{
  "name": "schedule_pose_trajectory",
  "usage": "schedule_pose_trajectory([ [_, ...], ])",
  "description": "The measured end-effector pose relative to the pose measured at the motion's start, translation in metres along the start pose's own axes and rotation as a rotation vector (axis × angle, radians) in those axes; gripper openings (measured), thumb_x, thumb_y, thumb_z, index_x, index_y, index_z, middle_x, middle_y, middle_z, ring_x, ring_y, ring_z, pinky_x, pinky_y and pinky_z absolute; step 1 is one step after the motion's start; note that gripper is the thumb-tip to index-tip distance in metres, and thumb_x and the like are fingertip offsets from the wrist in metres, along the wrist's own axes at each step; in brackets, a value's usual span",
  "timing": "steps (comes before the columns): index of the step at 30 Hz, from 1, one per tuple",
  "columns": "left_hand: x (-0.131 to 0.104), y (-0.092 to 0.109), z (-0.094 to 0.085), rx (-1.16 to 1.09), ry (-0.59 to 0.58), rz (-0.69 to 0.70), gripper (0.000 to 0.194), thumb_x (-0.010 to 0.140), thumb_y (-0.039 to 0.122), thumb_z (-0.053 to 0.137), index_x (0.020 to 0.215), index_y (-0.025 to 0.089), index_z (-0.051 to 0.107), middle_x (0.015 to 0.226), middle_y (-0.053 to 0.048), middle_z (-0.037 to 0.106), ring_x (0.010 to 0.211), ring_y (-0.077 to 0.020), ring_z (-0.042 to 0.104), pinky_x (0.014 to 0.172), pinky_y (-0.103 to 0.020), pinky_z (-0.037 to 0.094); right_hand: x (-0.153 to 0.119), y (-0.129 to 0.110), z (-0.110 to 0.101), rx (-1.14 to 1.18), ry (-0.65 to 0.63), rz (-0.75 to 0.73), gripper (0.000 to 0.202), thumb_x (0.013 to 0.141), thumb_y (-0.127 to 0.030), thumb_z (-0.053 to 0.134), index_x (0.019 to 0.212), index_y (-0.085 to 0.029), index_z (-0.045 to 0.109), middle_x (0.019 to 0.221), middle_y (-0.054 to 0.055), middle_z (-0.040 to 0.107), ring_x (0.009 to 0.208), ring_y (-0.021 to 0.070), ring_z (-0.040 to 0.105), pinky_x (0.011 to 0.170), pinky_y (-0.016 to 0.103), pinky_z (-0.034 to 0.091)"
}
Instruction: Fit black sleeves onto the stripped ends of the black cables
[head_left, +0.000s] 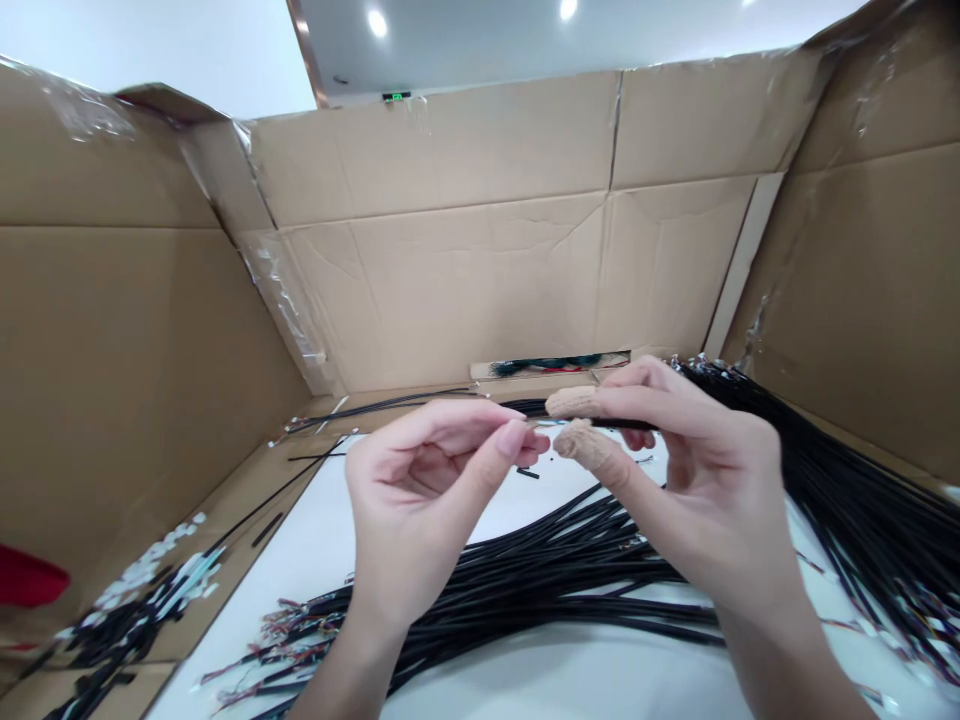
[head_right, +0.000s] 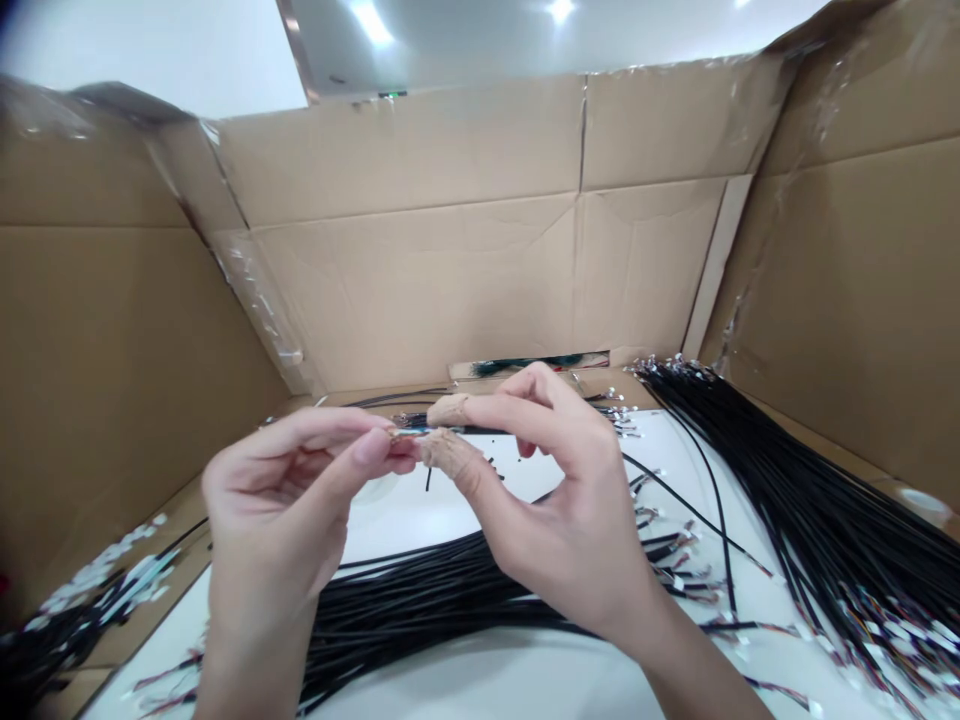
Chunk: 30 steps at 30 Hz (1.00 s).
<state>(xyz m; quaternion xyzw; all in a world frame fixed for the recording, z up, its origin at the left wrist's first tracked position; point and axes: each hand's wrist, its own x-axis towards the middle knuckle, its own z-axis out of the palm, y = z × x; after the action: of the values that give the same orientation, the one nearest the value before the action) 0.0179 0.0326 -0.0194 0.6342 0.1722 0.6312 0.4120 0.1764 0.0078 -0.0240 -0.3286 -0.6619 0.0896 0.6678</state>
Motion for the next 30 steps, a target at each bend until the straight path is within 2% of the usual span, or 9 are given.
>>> schedule_pose_trajectory([
  [5, 0.002, 0.0, -0.002, 0.009, 0.043, 0.05, 0.016, 0.085, 0.011, 0.072, 0.09, 0.025, 0.078, 0.082, 0.006, 0.079, 0.074, -0.0055, 0.075, 0.073, -0.008, 0.06, -0.004, -0.003, -0.004, -0.061, 0.023, -0.048, 0.018, 0.083, -0.012, 0.074, 0.098, -0.021, 0.077, 0.084, -0.001, 0.067, 0.077, 0.0108, 0.052, 0.062, 0.029, 0.042],
  [9, 0.001, 0.002, 0.001, 0.095, -0.021, 0.083, 0.023, 0.084, 0.021, 0.075, 0.105, 0.028, 0.076, 0.092, 0.005, 0.079, 0.083, -0.008, 0.075, 0.074, -0.01, 0.061, -0.006, -0.004, -0.002, -0.123, 0.04, -0.08, 0.02, 0.083, -0.011, 0.074, 0.1, -0.02, 0.077, 0.081, 0.001, 0.061, 0.077, 0.0123, 0.052, 0.061, 0.029, 0.041],
  [13, 0.0, 0.004, 0.003, 0.248, -0.003, 0.168, 0.026, 0.08, 0.009, 0.076, 0.091, 0.033, 0.079, 0.083, 0.009, 0.078, 0.07, -0.0042, 0.072, 0.065, -0.007, 0.058, -0.008, -0.006, -0.002, -0.145, 0.022, -0.092, 0.021, 0.084, -0.01, 0.072, 0.102, -0.02, 0.077, 0.083, 0.002, 0.059, 0.077, 0.0134, 0.053, 0.064, 0.032, 0.042],
  [17, -0.002, 0.004, 0.004, 0.307, 0.04, 0.242, 0.025, 0.078, 0.006, 0.076, 0.086, 0.03, 0.079, 0.078, 0.008, 0.077, 0.064, -0.006, 0.07, 0.057, -0.01, 0.058, -0.009, -0.008, -0.005, -0.14, -0.031, -0.052, 0.021, 0.084, -0.015, 0.074, 0.103, -0.022, 0.077, 0.084, 0.002, 0.057, 0.081, 0.0147, 0.053, 0.068, 0.033, 0.043],
  [19, -0.003, 0.003, 0.004, 0.322, 0.053, 0.25, 0.024, 0.078, 0.007, 0.077, 0.086, 0.029, 0.079, 0.078, 0.007, 0.077, 0.064, -0.0061, 0.07, 0.054, -0.009, 0.056, -0.008, -0.01, -0.007, -0.104, -0.065, -0.013, 0.021, 0.085, -0.02, 0.075, 0.105, -0.027, 0.077, 0.085, 0.001, 0.057, 0.082, 0.0148, 0.052, 0.07, 0.033, 0.043],
  [23, -0.004, 0.002, 0.003, 0.336, 0.009, 0.303, 0.03, 0.075, 0.001, 0.076, 0.086, 0.029, 0.079, 0.083, 0.007, 0.078, 0.074, -0.0063, 0.072, 0.066, -0.009, 0.059, -0.005, -0.013, -0.011, 0.035, -0.109, 0.05, 0.025, 0.088, -0.018, 0.071, 0.105, -0.035, 0.075, 0.087, -0.003, 0.065, 0.086, 0.0137, 0.057, 0.075, 0.031, 0.046],
  [27, -0.005, 0.0, 0.001, 0.358, -0.05, 0.339, 0.039, 0.077, -0.003, 0.071, 0.092, 0.032, 0.079, 0.085, 0.01, 0.079, 0.079, -0.0058, 0.074, 0.078, -0.011, 0.059, -0.003, -0.014, -0.014, 0.1, -0.151, 0.126, 0.02, 0.086, -0.016, 0.072, 0.095, -0.033, 0.076, 0.084, -0.006, 0.071, 0.081, 0.012, 0.063, 0.071, 0.029, 0.048],
  [30, -0.006, 0.0, 0.002, 0.406, -0.056, 0.344, 0.04, 0.076, -0.003, 0.072, 0.092, 0.033, 0.078, 0.085, 0.011, 0.079, 0.078, -0.0049, 0.073, 0.077, -0.01, 0.058, -0.005, -0.014, -0.015, 0.048, -0.139, 0.13, 0.014, 0.085, -0.015, 0.071, 0.087, -0.028, 0.074, 0.082, -0.006, 0.072, 0.08, 0.0122, 0.064, 0.071, 0.029, 0.048],
])
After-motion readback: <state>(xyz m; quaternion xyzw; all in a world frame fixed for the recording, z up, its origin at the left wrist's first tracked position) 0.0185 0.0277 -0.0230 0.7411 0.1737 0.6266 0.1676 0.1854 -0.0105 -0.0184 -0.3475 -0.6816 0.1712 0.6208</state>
